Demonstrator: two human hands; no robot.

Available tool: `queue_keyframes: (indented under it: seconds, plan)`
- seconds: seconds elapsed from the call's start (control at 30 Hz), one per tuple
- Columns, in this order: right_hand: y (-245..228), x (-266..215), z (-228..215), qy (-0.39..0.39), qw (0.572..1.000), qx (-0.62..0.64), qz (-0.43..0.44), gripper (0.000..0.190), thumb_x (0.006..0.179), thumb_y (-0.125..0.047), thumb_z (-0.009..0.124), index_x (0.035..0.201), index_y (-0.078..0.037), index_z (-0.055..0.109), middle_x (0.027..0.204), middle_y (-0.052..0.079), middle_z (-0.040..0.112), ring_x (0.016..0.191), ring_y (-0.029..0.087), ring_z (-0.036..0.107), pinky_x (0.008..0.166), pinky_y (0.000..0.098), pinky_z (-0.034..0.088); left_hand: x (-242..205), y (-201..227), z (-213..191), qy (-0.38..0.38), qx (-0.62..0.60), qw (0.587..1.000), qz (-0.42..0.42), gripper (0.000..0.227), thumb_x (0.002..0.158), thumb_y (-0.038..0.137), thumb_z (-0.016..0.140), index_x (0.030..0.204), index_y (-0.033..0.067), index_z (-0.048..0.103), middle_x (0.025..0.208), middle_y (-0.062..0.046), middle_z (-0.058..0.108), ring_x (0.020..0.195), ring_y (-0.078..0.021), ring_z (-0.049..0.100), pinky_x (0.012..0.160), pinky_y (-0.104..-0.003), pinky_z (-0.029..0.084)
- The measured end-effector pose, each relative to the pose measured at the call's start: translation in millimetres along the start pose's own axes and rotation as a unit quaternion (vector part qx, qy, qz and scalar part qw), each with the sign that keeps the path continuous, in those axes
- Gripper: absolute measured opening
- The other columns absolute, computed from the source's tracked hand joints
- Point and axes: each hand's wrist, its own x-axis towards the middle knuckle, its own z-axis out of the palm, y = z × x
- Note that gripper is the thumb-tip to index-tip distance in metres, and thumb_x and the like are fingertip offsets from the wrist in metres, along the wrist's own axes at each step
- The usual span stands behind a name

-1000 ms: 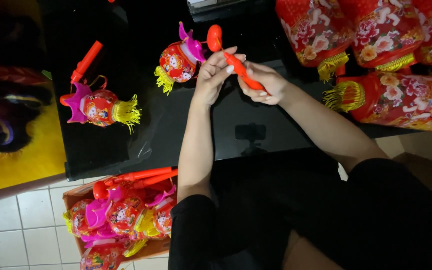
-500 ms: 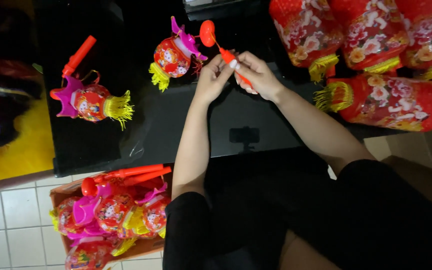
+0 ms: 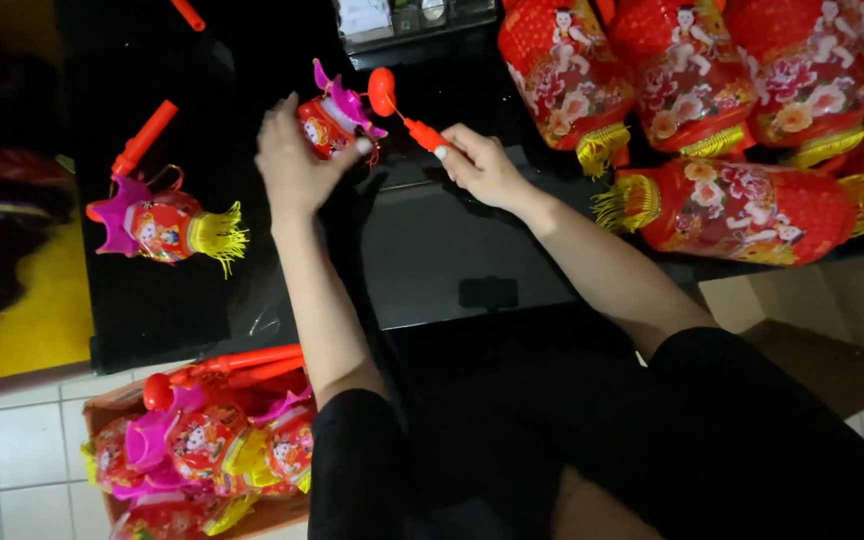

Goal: Assembling small decorative lanterns by attaching plastic handles to the lantern bodies

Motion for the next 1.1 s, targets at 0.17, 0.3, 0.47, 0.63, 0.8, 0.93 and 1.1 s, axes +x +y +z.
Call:
queue_keyframes:
  seconds: [0.17,0.3,0.47,0.63,0.8,0.93,1.1]
  plan:
    - [-0.8,-0.6,2.4,0.012,0.992,0.114,0.057,0.017,0.109,-0.002,0.048,0.114,0.001,0.063,0.065,0.008,0.06,0.042,0.009,0.05,0.034,0.0214,0.041,-1.9,-10.8,41.6,0.011,-0.073,0.987,-0.142,0.094,0.069,0.048,0.101,0.139,0.0201,0.045,0.135,-0.019,0.057,0.121,-0.0492,0.061,0.104,-0.061,0.048]
    - [9.6,2.1,5.4,0.033,0.954,0.281,0.097,0.019,0.107,-0.01,0.053,0.119,0.004,0.058,0.08,0.018,0.061,0.039,0.013,0.05,0.031,0.0239,0.039,-10.2,-55.3,98.5,0.105,-0.438,0.866,-0.219,0.069,0.079,0.042,0.097,0.122,0.0074,0.056,0.096,-0.016,0.072,0.083,-0.0257,0.075,0.069,-0.04,0.063]
    - [-6.8,4.2,-7.1,0.035,0.924,0.333,0.183,0.02,0.1,-0.015,0.069,0.111,0.0,0.066,0.093,0.01,0.069,0.083,0.017,0.072,0.071,0.0269,0.061,-28.4,-53.5,124.2,-0.063,-0.669,0.711,-0.207,0.068,0.091,0.047,0.079,0.136,0.0032,0.055,0.119,-0.024,0.069,0.104,-0.038,0.073,0.083,-0.059,0.061]
    - [12.3,-5.4,-17.0,-0.072,0.881,0.433,0.176,0.031,0.095,-0.022,0.071,0.107,0.005,0.065,0.082,0.015,0.067,0.062,0.015,0.065,0.048,0.0216,0.049,-45.8,-83.5,148.5,-0.207,-0.736,0.635,-0.109,0.068,0.084,0.032,0.073,0.139,-0.0011,0.052,0.121,-0.028,0.067,0.106,-0.0424,0.072,0.083,-0.064,0.059]
    - [45.8,-9.1,-11.4,-0.141,0.843,0.496,0.154,0.038,0.087,-0.021,0.074,0.104,0.01,0.06,0.068,0.025,0.065,0.034,0.012,0.052,0.026,0.0192,0.037,-45.7,-62.6,139.9,-0.342,-0.756,0.556,0.04,0.08,0.074,0.011,0.071,0.147,-0.0117,0.044,0.125,-0.038,0.061,0.11,-0.0487,0.067,0.088,-0.067,0.056]
    - [56.3,-7.2,-13.5,-0.133,0.851,0.485,0.155,0.038,0.087,-0.023,0.073,0.105,0.008,0.06,0.068,0.025,0.066,0.034,0.011,0.052,0.027,0.0176,0.038,-41.5,-53.6,131.3,-0.353,-0.743,0.568,0.025,0.082,0.077,0.016,0.073,0.149,-0.009,0.043,0.126,-0.034,0.063,0.112,-0.0426,0.068,0.09,-0.062,0.057]
    - [65.8,-8.1,-13.2,-0.131,0.846,0.486,0.176,0.037,0.088,-0.02,0.07,0.108,0.01,0.06,0.071,0.027,0.069,0.032,0.011,0.051,0.026,0.0186,0.038,-41.0,-44.0,121.8,-0.348,-0.732,0.586,0.015,0.078,0.081,0.018,0.074,0.148,-0.0091,0.045,0.125,-0.031,0.065,0.109,-0.0377,0.07,0.086,-0.056,0.06]
